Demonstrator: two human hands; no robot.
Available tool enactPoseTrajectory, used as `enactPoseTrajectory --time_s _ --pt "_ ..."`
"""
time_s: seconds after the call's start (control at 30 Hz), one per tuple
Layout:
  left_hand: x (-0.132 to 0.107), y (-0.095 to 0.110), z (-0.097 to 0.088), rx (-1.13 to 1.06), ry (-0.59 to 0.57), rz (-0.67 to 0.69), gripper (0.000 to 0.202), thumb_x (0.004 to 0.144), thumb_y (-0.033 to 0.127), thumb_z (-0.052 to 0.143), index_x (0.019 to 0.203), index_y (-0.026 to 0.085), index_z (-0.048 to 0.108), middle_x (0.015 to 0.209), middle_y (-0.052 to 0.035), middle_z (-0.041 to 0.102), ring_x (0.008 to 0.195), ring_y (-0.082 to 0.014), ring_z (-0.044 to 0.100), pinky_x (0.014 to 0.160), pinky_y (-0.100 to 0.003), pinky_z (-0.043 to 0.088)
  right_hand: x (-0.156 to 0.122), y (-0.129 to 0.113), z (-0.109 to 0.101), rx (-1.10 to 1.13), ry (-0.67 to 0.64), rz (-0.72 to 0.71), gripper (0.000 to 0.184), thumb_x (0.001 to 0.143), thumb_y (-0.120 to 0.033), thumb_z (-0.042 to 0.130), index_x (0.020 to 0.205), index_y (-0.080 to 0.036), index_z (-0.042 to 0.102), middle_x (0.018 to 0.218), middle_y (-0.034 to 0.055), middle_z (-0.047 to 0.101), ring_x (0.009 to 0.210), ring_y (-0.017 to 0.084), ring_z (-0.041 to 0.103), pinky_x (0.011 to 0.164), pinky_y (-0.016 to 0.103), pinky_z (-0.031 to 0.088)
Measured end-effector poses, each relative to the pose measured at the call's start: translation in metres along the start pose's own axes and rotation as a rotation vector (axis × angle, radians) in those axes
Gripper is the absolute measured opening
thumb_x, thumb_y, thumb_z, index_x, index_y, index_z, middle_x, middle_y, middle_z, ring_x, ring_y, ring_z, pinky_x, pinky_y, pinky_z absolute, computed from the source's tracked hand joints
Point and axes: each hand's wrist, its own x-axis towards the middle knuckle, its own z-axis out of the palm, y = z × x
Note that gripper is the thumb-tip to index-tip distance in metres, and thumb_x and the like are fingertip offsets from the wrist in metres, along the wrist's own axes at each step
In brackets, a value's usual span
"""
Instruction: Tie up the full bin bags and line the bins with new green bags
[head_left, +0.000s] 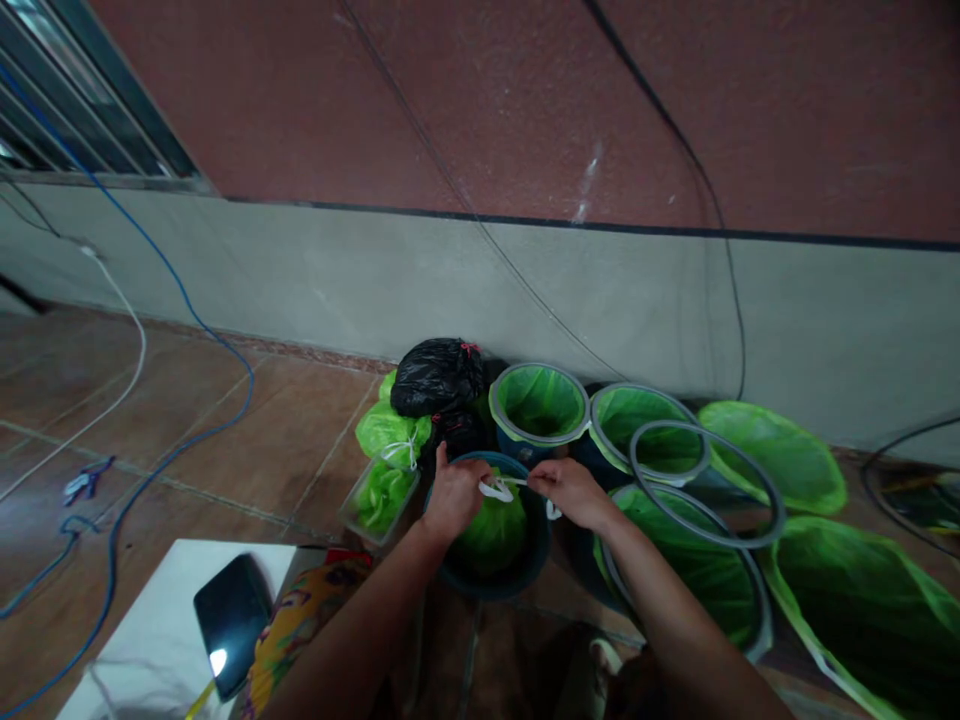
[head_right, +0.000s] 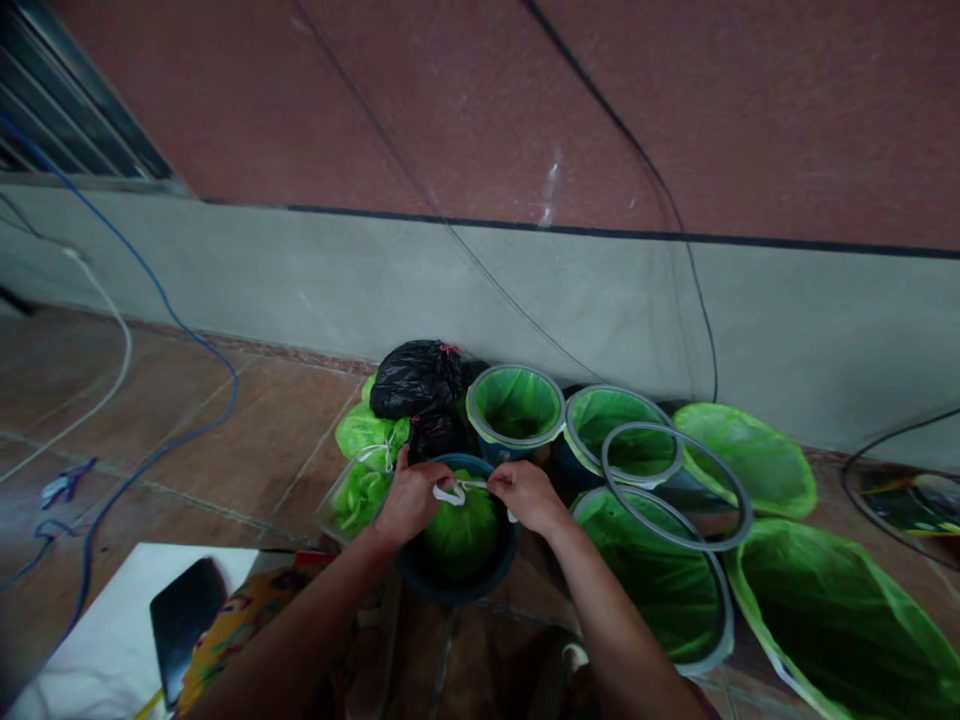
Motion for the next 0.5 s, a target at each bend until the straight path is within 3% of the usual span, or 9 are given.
enactPoseTrajectory --time_s 0.17,0.27,0.37,0.43,0.5 --pt "-0.001 -0.005 0.001 0.141 0.008 -0.095 0.018 0.086 0.013 0.049 0.078 0.018 0.065 0.079 -0.0077 0.071 0.082 -0.0251 0.066 0.109 -0.063 0.023 0.000 0.004 0.001 -0.255 0.076 0.014 0.020 0.083 -0.023 0.057 0.078 -0.021 0.076 0.072 0.0039 0.071 0.069 0.016 0.061 0.064 0.027 0.037" --pt "0.001 -0.010 0.001 0.066 -0.025 -0.207 0.016 0.085 0.016 0.049 0.080 0.017 0.064 0.080 -0.0095 0.070 0.079 -0.0252 0.066 0.095 -0.052 0.041 0.000 0.002 0.002 -0.276 0.090 0.062 0.020 0.086 -0.026 0.057 0.079 -0.021 0.075 0.074 0.0049 0.072 0.069 0.017 0.062 0.063 0.027 0.037" --pt "0.006 -0.012 0.003 -0.241 -0.062 -0.356 0.022 0.085 0.023 0.050 0.066 0.018 0.059 0.061 -0.0035 0.061 0.063 -0.0189 0.060 0.070 -0.033 0.045 0.000 -0.001 0.003 -0.281 0.086 0.045 0.021 0.087 -0.029 0.057 0.078 -0.020 0.074 0.071 0.0048 0.070 0.068 0.017 0.061 0.062 0.027 0.036" --pt "0.008 -0.010 0.006 -0.556 -0.056 -0.454 0.028 0.084 0.027 0.049 0.058 0.018 0.055 0.049 0.0009 0.050 0.052 -0.0146 0.052 0.059 -0.027 0.040 0.001 -0.004 0.003 -0.258 0.075 0.020 0.022 0.087 -0.030 0.057 0.074 -0.020 0.071 0.067 0.0037 0.067 0.064 0.015 0.058 0.060 0.027 0.034" --pt "0.009 -0.007 0.010 -0.872 -0.056 -0.521 0.030 0.083 0.031 0.048 0.057 0.018 0.054 0.049 0.0019 0.050 0.045 -0.0118 0.047 0.052 -0.025 0.037 0.002 -0.006 0.003 -0.198 0.058 0.006 0.025 0.086 -0.032 0.057 0.068 -0.019 0.068 0.062 0.0019 0.064 0.059 0.014 0.054 0.058 0.026 0.032"
